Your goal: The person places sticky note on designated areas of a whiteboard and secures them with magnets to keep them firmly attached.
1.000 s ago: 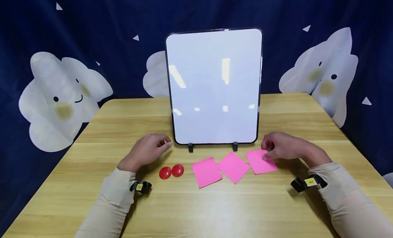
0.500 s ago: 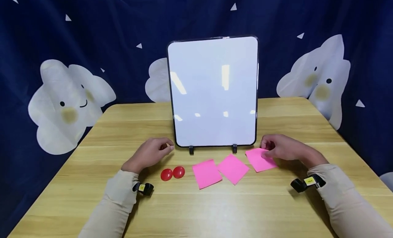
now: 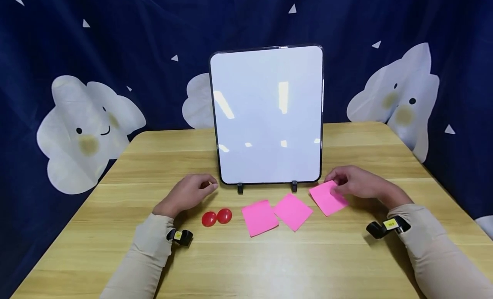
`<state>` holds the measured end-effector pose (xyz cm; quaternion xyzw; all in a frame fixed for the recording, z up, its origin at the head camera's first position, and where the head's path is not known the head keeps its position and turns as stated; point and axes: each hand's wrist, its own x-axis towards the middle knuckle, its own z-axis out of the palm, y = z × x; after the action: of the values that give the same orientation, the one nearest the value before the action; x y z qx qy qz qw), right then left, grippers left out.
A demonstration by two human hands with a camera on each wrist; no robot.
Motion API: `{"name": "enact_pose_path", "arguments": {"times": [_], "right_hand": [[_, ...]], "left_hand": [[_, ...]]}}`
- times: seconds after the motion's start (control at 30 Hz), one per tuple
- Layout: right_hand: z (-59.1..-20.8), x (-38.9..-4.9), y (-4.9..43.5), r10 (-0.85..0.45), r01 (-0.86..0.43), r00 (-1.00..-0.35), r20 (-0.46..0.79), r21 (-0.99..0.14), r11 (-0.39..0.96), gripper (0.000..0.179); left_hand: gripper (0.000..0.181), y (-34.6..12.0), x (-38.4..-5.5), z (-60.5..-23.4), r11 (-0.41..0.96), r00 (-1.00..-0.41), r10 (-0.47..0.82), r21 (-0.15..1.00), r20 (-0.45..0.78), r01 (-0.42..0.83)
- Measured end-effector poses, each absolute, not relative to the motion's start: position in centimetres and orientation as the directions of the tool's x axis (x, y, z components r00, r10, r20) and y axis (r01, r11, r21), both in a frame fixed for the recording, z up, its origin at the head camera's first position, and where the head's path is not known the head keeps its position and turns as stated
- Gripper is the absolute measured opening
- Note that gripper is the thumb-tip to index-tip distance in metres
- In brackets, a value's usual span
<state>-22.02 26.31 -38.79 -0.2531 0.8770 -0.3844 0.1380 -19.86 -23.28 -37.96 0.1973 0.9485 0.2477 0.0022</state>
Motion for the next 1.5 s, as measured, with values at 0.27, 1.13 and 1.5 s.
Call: {"name": "enact_pose_path", "arguments": {"times": [0.27,1.13,1.5], "right_hand": [[-38.0,-21.8,26.5,-0.526,-0.294,-0.847,-0.081,-0.752,0.59,0.012],[-38.6,-22.3,25.7,-0.461,-0.232,-0.887,0.008,-0.872,0.431,0.012],[-38.2,-21.7,25.6,-0.392,-0.241,-0.919,0.052,-0.859,0.451,0.016]], "left_hand": [[0.017,-23.3,-20.0,-37.7,0.805,-0.922,0.376,0.461,0.089,0.373],[0.015,-23.8,-19.6,-38.2,0.821,-0.928,0.367,0.449,0.057,0.352],[0.012,-22.9,-19.7,-38.4,0.81,-0.923,0.382,0.465,0.043,0.357]]}}
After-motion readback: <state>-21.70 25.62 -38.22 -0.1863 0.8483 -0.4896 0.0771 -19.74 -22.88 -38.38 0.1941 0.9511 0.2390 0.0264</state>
